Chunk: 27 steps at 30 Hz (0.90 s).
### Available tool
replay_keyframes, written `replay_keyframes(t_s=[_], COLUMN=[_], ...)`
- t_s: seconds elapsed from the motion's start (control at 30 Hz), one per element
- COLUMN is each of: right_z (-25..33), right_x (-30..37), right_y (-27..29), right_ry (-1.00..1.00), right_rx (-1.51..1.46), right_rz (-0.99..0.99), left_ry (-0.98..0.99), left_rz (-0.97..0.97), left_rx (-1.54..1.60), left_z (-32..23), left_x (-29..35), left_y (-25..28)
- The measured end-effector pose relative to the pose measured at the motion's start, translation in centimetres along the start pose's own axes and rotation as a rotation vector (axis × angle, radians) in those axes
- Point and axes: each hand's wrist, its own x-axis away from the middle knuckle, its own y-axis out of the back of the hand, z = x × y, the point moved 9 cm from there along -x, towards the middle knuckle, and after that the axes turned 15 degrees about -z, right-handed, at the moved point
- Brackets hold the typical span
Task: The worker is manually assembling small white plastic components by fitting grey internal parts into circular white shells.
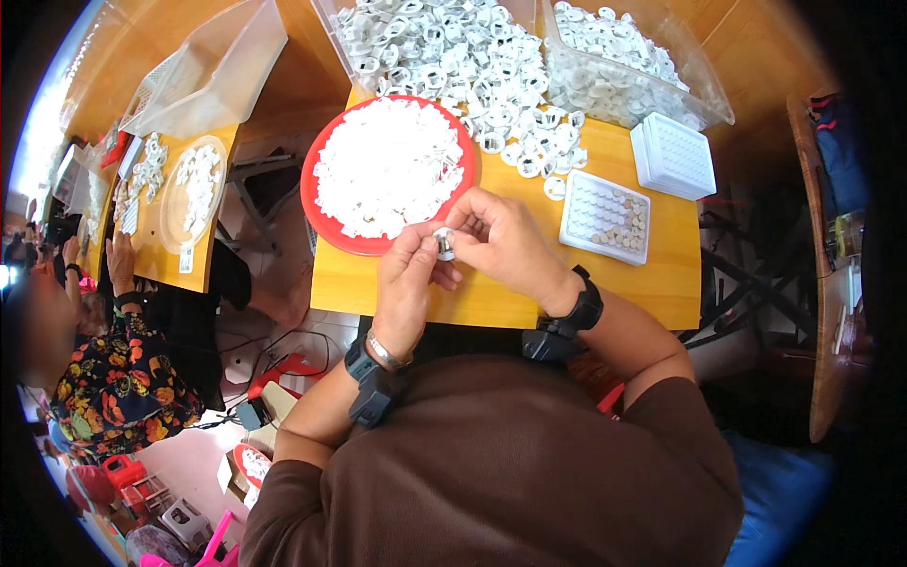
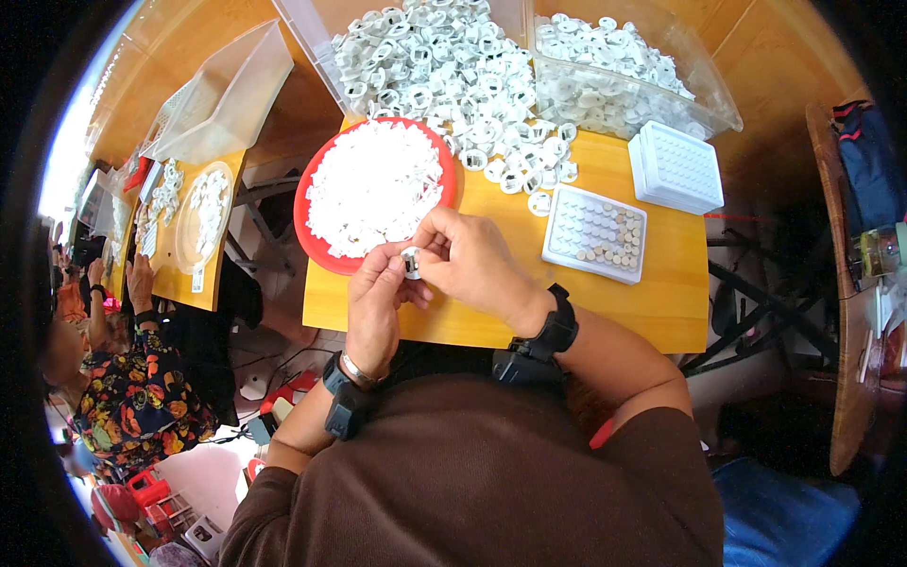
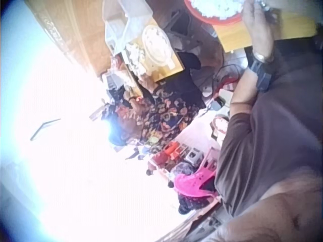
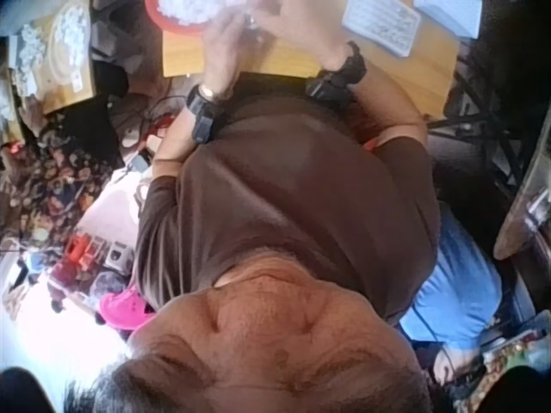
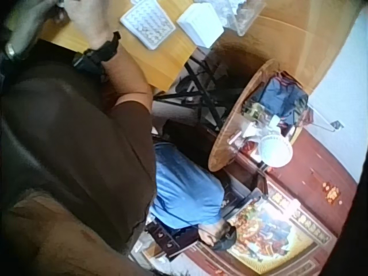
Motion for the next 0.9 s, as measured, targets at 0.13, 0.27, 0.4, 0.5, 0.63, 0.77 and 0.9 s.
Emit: replay_keyframes(t_s=[0.13,0.27,0.4,0.5,0.63,0.77,0.9], right_z=[0.1,1.0,3.5,4.8,5.6,5.5,5.1], right_x=[-0.1,-0.3,-1.6,-1.9,-2.1,-2.4,-2.9], right_y=[-0.3,0.1,3.8,7.6,10.3,10.3,6.8], right_ry=[-0.042,0.089,0.437,0.474,0.442,0.412,0.381], right_rx=[-0.124,-0.027,0.434,0.512,0.703,0.820,0.743], right_rz=[0.074,0.071,-0.245,-0.487,-0.546,-0.534,-0.369], left_ry=[0.057,0.114,0.082,0.044,0.029,0.050,0.045], left_rz=[0.005,0.070,0.053,0.026,0.024,0.008,0.031], left_rx=[0.038,0.238,0.317,0.358,0.409,0.456,0.439], left_z=[-0.6,-0.4,-1.2,-2.4,-2.8,-2.6,-2.7], left_x=[0.5,0.9,0.4,0.5,0.4,0.5,0.8], left_y=[0.3,1.1,2.6,3.6,4.8,5.5,5.8])
